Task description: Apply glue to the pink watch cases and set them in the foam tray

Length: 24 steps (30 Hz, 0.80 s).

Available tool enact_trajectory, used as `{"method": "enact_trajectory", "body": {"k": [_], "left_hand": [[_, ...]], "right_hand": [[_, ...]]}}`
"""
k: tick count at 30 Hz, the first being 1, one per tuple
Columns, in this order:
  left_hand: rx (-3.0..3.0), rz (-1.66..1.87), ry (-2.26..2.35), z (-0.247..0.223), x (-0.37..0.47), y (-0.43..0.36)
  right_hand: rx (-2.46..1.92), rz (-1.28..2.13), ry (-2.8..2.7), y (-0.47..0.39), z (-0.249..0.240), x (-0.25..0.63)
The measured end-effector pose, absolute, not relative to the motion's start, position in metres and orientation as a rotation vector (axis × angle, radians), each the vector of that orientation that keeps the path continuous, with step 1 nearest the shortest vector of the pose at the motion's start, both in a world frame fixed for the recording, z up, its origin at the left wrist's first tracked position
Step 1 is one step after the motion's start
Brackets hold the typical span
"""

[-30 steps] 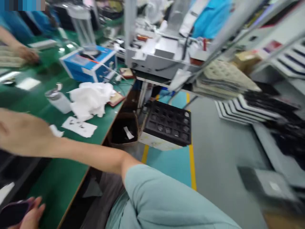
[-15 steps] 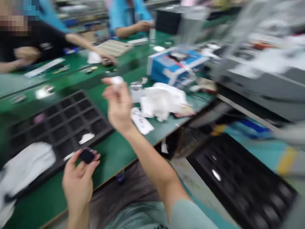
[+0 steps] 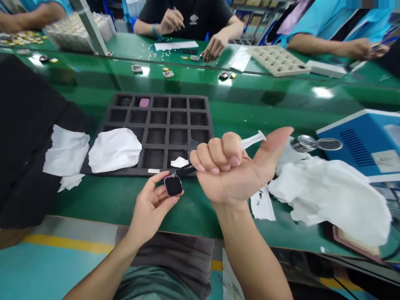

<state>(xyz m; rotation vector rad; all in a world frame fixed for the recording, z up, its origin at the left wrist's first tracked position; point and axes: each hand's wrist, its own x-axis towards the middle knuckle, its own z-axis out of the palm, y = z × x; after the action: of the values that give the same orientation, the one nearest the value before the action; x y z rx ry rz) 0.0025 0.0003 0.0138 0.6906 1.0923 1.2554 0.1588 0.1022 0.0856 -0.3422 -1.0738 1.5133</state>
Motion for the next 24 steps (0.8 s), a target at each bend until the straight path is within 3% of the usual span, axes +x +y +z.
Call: {"method": "enact_trajectory", "body": {"k": [24], "left_hand": [[0.708, 1.220, 1.144, 0.0069, 0.0037, -0.0010]], "right_hand": [[-0.450, 1.607, -1.000, 0.1018, 0.0761, 0.1631]]}}
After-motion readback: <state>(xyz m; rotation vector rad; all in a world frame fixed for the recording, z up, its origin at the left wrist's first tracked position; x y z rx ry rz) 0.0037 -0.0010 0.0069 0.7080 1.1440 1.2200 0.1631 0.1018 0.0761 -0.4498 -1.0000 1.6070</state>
